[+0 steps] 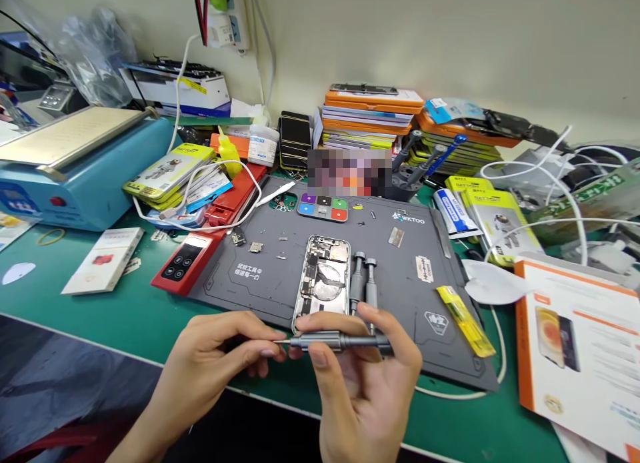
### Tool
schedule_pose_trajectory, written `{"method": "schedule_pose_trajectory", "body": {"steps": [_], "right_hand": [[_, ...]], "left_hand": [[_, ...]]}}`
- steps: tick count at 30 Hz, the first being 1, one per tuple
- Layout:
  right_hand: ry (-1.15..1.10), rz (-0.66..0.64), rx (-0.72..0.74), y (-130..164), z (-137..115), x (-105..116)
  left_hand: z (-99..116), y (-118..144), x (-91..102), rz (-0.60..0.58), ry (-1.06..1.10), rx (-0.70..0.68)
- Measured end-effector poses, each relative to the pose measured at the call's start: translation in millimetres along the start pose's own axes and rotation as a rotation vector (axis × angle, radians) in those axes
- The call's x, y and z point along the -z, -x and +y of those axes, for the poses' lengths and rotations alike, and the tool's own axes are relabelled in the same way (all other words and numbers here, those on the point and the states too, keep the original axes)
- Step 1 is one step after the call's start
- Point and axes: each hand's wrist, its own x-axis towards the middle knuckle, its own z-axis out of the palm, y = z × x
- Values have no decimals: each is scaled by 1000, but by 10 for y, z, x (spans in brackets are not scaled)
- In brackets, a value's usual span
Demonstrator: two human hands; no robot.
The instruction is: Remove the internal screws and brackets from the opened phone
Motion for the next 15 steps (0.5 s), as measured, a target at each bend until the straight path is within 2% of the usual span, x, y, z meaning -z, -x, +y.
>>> {"method": "schedule_pose_trajectory", "body": {"steps": [15], "right_hand": [[-14,-39,15,19,-44,-73]], "left_hand": [[-45,15,2,85,66,47]]}}
